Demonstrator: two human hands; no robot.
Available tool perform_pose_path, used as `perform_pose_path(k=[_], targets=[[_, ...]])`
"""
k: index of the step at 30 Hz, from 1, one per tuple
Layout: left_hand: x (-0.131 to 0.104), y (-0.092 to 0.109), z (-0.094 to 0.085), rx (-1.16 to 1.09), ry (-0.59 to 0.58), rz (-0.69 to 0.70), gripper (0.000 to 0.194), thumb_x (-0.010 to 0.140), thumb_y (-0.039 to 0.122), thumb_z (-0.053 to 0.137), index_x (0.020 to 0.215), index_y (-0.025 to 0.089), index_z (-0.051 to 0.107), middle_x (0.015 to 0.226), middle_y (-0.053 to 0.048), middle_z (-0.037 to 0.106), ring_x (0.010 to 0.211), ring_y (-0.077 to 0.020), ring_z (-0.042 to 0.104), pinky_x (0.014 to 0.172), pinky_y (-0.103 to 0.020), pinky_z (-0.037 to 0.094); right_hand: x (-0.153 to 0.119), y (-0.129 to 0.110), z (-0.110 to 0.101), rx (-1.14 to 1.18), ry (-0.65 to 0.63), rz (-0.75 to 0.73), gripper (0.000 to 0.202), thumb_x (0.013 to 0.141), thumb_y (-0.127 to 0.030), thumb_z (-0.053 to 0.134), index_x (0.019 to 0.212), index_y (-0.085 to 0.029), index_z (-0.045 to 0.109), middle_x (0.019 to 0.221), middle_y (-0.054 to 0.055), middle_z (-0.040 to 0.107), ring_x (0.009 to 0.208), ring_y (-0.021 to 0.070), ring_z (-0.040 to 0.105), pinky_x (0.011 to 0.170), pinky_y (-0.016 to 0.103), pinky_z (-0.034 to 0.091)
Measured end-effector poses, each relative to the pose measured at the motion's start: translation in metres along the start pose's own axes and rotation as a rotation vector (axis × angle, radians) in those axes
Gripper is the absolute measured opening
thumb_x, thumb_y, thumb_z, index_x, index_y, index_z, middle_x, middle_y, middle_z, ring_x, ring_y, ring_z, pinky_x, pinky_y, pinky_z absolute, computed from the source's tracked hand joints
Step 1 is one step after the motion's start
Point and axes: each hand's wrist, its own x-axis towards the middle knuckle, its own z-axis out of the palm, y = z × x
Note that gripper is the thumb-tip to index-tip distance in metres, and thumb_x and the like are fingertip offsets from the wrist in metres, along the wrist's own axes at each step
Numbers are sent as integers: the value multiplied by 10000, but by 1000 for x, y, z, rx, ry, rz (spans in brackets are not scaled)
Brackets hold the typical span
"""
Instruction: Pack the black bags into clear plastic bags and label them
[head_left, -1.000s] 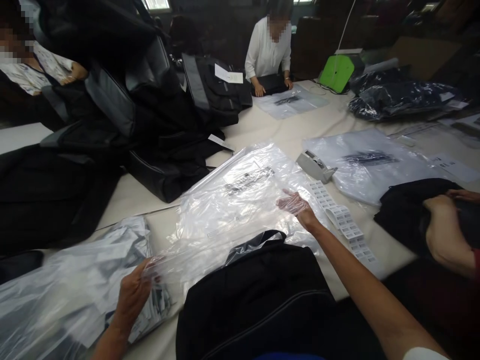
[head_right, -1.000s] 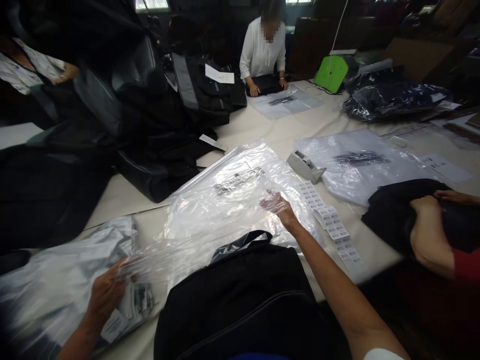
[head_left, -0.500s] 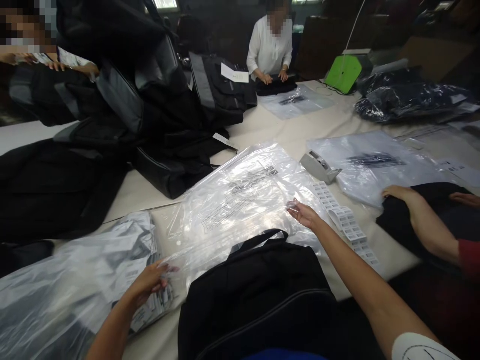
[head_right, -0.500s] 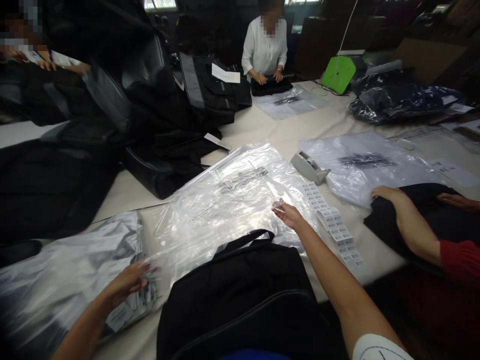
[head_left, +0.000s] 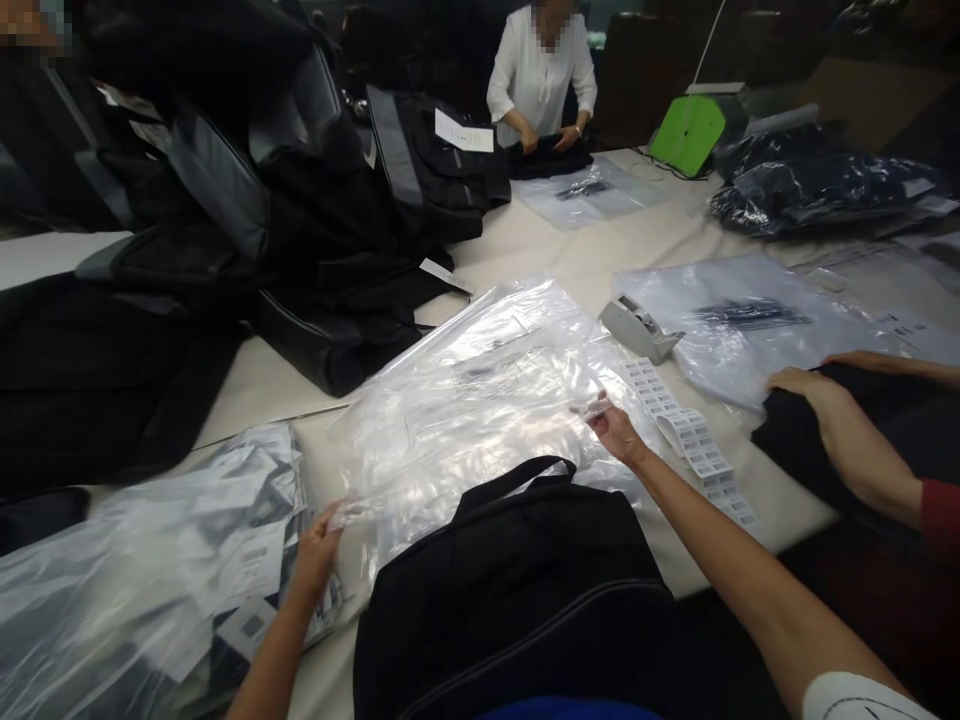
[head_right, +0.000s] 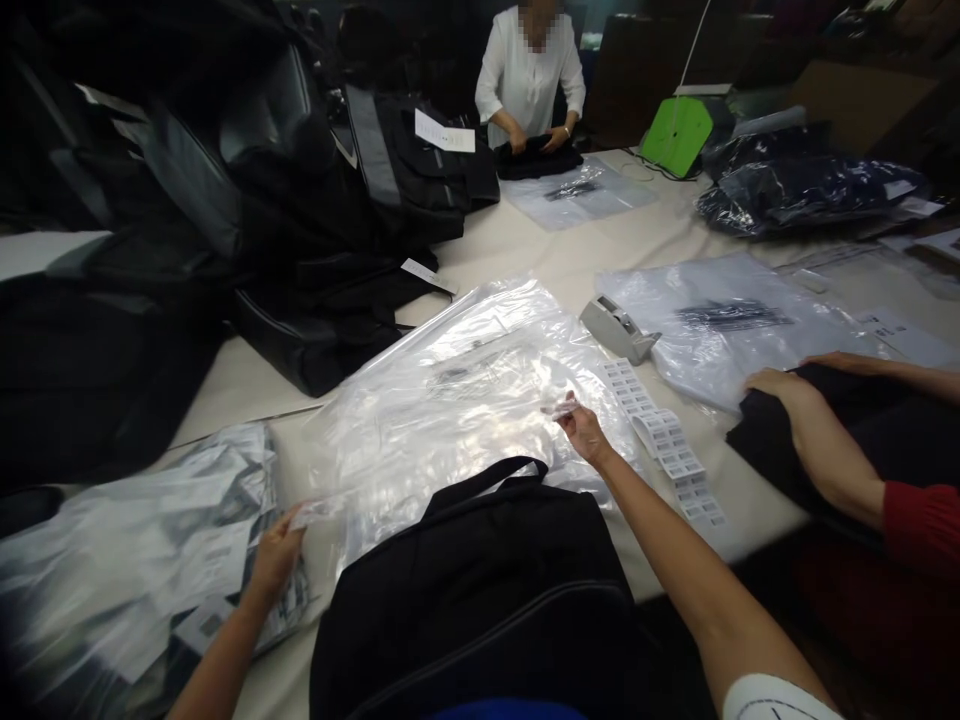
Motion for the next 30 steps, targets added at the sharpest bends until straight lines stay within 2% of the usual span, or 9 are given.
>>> perform_pose_path(k=[4, 7, 11, 14, 18, 21, 24, 27, 30], targets=[[-28, -48, 19, 52, -156, -27, 557, 682, 563, 571, 1045, 159, 694, 1237, -128, 663, 1247, -333, 542, 1147, -499, 340, -25, 43, -40, -171, 16, 180, 384, 658, -530, 803, 671, -188, 630, 654, 21, 679, 792, 218, 705, 843, 321, 561], [-43, -67, 22, 91, -200, -35, 553, 771, 561, 489, 1097, 161, 687, 1378, -122, 563, 1350, -314, 438, 1189, -477, 260, -42, 52, -61, -261, 16, 235, 417, 658, -586, 773, 678, -186, 658, 712, 43, 714, 787, 217, 698, 854, 323, 559], [-64, -68, 22, 125, -245, 9, 555, 868, 568, 397, 1174, 190, 665, 1457, -78, 489, 1412, -262, 350, 1222, -456, 167, -64, 48, -77, -455, -43, 274, 491, 708, -646, 686, 725, -156, 714, 779, 67, 741, 856, 260, 699, 937, 376, 520], [-79, -61, 23, 132, -258, 42, 559, 905, 567, 352, 1222, 207, 639, 1452, -61, 496, 1428, -239, 320, 1228, -459, 142, -81, 47, -83, -675, -64, 248, 515, 764, -650, 602, 811, -160, 756, 888, 75, 759, 1007, 306, 670, 1047, 431, 435], [-96, -63, 23, 81, -215, 15, 594, 883, 584, 359, 1210, 175, 639, 1395, -88, 551, 1383, -266, 395, 1217, -469, 192, -103, 50, -86, -711, -69, 166, 460, 806, -591, 545, 934, -210, 768, 1085, 33, 740, 1261, 281, 541, 1169, 412, 280], [-108, -72, 21, 93, -169, -9, 572, 855, 567, 374, 1133, 164, 670, 1286, -96, 635, 1292, -278, 505, 1182, -467, 294, -112, 54, -88, -656, -17, 130, 420, 792, -551, 578, 955, -214, 768, 1126, 29, 728, 1279, 270, 529, 1160, 382, 305], [-120, -77, 20, 142, -102, -45, 530, 841, 540, 360, 1035, 174, 690, 1172, -101, 693, 1198, -285, 581, 1132, -466, 377, -118, 62, -90, -660, 100, 116, 435, 808, -568, 560, 952, -213, 766, 1118, 34, 731, 1243, 269, 563, 1142, 375, 343], [-129, -77, 21, 210, -16, -71, 501, 848, 523, 344, 983, 179, 683, 1108, -123, 708, 1153, -299, 604, 1085, -457, 418, -126, 71, -95, -727, 245, 87, 455, 818, -573, 537, 959, -201, 756, 1141, 45, 723, 1262, 279, 549, 1149, 391, 338], [-136, -74, 23, 295, 74, -97, 477, 878, 488, 315, 984, 181, 665, 1097, -150, 698, 1135, -320, 603, 1025, -466, 442, -140, 76, -101, -769, 295, 69, 435, 812, -547, 548, 954, -190, 751, 1151, 67, 717, 1280, 299, 531, 1151, 419, 335]])
